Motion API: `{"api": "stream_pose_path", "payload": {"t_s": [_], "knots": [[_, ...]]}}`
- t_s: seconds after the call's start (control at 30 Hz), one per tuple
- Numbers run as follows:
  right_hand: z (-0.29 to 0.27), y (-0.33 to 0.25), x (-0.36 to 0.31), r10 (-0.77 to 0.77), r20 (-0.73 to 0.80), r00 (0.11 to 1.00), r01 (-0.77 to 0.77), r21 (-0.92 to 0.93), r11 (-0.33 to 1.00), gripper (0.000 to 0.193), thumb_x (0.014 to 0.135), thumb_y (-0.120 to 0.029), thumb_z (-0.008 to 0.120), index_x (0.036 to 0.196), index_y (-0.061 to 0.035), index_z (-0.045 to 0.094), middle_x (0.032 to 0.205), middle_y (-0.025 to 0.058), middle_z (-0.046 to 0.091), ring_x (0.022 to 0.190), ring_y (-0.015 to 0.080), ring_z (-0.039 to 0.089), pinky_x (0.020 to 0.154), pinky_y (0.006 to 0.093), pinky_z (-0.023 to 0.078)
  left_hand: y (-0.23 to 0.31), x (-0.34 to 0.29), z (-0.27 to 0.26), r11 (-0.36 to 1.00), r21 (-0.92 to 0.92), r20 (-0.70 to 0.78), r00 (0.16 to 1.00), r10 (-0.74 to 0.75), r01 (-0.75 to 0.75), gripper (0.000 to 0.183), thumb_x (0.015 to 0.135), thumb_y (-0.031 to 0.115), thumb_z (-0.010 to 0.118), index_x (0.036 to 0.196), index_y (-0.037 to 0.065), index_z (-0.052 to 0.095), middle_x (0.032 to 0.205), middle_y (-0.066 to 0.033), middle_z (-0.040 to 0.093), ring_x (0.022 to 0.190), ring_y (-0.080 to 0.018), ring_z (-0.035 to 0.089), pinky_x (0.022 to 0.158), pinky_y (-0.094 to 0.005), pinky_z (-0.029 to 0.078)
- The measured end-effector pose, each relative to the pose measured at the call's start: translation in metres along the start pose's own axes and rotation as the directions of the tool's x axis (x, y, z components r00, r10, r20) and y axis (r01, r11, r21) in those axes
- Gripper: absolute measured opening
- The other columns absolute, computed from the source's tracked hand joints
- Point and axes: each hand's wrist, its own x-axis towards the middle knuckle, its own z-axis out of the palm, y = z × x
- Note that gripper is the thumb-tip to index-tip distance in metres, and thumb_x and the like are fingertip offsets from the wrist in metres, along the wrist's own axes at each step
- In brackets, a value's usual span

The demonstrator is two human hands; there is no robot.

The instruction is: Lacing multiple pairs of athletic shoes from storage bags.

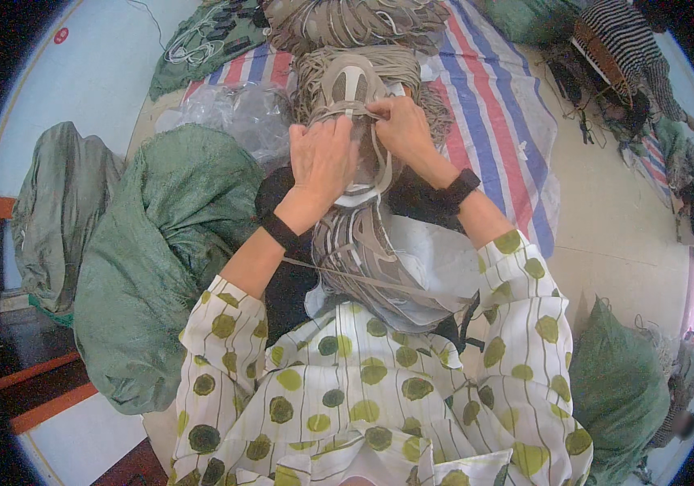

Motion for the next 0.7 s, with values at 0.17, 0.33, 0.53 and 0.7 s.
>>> {"api": "stream_pose_path", "payload": {"t_s": [0.17,0.33,0.53,0.7], "knots": [[0.004,0.005,-0.001,-0.100,-0.002,0.995,0.100,-0.031,0.995,0.033,0.067,-0.002,0.049,0.095,-0.0046,0.066,0.086,0.0203,0.063,0.083,0.0316,0.063,0.076,0.0361,0.048,0.001,0.026,0.007,0.982,0.186,0.135,0.991,0.007,-0.033,0.010,0.073,0.019,0.059,0.075,0.011,0.055,0.067,-0.0055,0.060,0.065,-0.0206,0.059,0.067,-0.0361,0.033],[0.005,0.003,-0.008,-0.166,0.043,0.985,0.169,-0.100,0.980,0.032,0.067,-0.002,0.053,0.097,-0.0046,0.065,0.090,0.0159,0.063,0.088,0.0323,0.058,0.080,0.0374,0.046,0.002,0.020,0.009,0.979,0.167,0.168,0.982,0.092,-0.120,0.006,0.071,0.018,0.059,0.067,0.013,0.060,0.062,-0.0074,0.062,0.059,-0.0204,0.062,0.064,-0.0361,0.035],[-0.013,-0.014,-0.024,-0.570,0.172,0.803,0.593,-0.142,0.792,0.018,0.073,-0.010,0.057,0.090,-0.0083,0.064,0.092,0.0075,0.060,0.098,0.0272,0.050,0.078,0.0371,0.042,-0.006,0.008,-0.042,0.879,-0.392,0.343,0.930,-0.134,0.271,0.025,0.077,0.024,0.051,0.063,0.005,0.059,0.061,-0.0141,0.059,0.060,-0.0355,0.058,0.054,-0.0403,0.043],[-0.011,-0.020,-0.029,-0.405,-0.015,0.914,0.404,0.095,0.910,0.012,0.076,-0.017,0.059,0.077,-0.0064,0.065,0.068,0.0139,0.058,0.069,0.0317,0.056,0.061,0.0380,0.044,-0.023,-0.004,-0.049,0.889,-0.452,0.243,0.969,0.051,0.067,0.016,0.076,0.016,0.057,0.090,0.007,0.055,0.085,-0.0119,0.056,0.080,-0.0293,0.056,0.067,-0.0371,0.044]]}}
